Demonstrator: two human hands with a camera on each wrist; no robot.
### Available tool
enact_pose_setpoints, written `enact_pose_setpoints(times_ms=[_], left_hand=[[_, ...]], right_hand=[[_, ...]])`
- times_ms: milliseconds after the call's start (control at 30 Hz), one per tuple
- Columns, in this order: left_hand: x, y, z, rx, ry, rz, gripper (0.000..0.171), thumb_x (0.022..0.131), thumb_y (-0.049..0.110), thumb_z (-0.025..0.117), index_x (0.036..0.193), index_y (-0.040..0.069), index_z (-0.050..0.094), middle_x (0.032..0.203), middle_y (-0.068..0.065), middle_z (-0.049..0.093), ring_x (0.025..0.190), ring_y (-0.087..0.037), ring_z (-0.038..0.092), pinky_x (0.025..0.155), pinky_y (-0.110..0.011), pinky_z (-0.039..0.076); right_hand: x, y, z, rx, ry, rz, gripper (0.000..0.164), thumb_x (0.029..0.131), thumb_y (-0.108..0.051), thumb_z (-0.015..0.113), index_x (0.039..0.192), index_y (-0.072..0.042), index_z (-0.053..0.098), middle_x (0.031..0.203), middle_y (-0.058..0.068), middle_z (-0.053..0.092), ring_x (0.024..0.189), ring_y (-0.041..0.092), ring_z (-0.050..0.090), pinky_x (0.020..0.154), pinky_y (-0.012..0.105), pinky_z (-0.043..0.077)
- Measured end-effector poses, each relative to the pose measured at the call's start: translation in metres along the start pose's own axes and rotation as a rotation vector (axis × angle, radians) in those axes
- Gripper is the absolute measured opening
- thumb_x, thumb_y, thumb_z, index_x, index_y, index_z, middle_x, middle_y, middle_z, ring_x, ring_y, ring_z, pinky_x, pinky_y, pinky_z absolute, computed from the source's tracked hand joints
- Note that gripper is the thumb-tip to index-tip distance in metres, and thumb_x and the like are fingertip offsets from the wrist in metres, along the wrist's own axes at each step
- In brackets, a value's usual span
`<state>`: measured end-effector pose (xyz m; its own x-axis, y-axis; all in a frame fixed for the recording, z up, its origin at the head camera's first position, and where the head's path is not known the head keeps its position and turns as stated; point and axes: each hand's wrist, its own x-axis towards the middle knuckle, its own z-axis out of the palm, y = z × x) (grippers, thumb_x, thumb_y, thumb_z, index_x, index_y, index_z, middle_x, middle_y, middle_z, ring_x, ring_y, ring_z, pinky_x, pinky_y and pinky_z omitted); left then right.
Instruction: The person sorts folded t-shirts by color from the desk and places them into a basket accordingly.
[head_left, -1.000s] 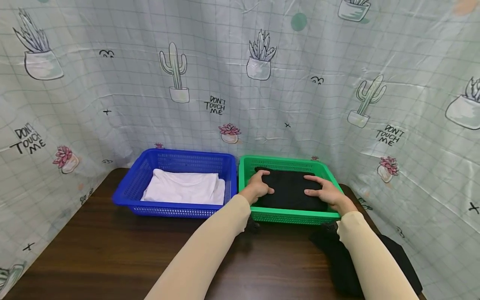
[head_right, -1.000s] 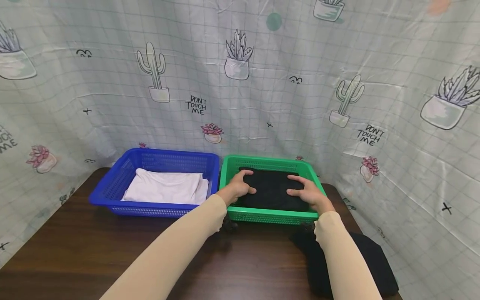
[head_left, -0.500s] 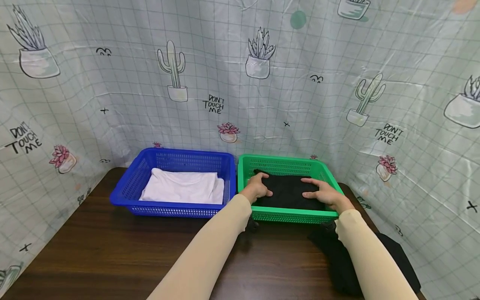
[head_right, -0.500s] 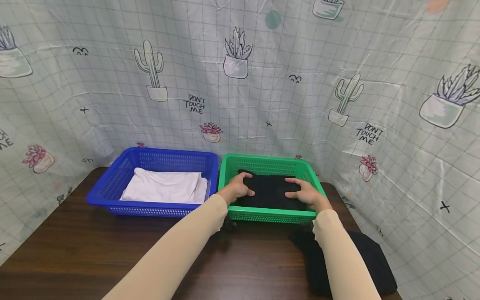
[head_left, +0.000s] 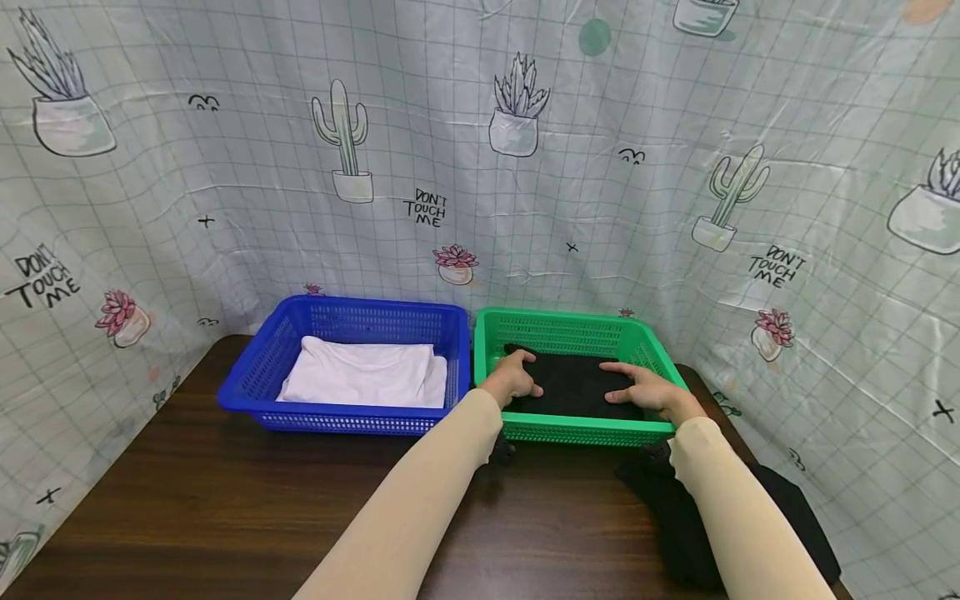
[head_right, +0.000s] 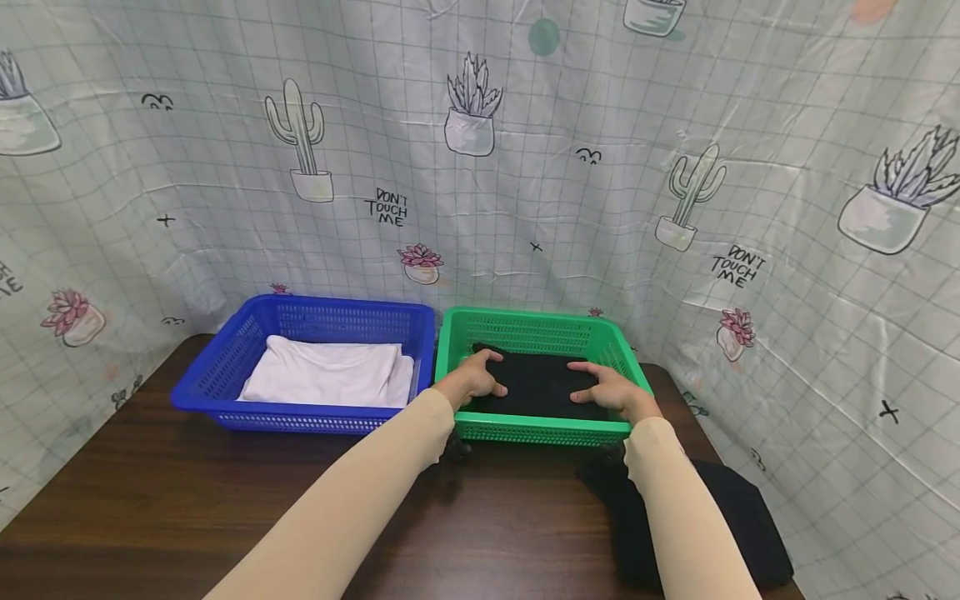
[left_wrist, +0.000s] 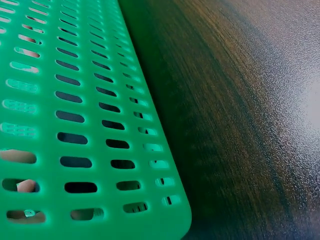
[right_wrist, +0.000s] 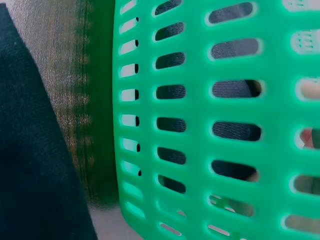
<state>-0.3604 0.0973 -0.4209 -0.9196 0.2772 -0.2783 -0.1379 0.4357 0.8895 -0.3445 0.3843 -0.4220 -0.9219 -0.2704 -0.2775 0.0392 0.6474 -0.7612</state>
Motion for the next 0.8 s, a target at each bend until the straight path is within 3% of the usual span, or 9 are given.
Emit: enact_pose_setpoints(times_ms=[400, 800], left_hand=[[-0.0019, -0.0009, 0.0002, 0.009, -0.039, 0.0, 0.068, 0.098, 0.003, 0.075, 0.158, 0.014, 0.046, 0.16, -0.019, 0.045, 0.139, -0.039, 0.052, 0.106, -0.05, 0.051], [-0.005, -0.0014, -0.0007, 0.014, -0.051, 0.005, 0.068, 0.098, 0.008, 0.077, 0.158, 0.013, 0.046, 0.162, -0.02, 0.042, 0.142, -0.041, 0.049, 0.11, -0.054, 0.048]], right_hand=[[0.0013, 0.0009, 0.0011, -0.021, -0.019, 0.038, 0.079, 0.104, -0.016, 0.069, 0.169, -0.007, 0.024, 0.17, 0.034, 0.012, 0.152, 0.055, 0.022, 0.119, 0.067, 0.032], [0.001, -0.0008, 0.0015, -0.02, -0.032, 0.083, 0.081, 0.104, -0.019, 0.07, 0.169, -0.009, 0.023, 0.171, 0.032, 0.007, 0.154, 0.054, 0.017, 0.121, 0.068, 0.028]])
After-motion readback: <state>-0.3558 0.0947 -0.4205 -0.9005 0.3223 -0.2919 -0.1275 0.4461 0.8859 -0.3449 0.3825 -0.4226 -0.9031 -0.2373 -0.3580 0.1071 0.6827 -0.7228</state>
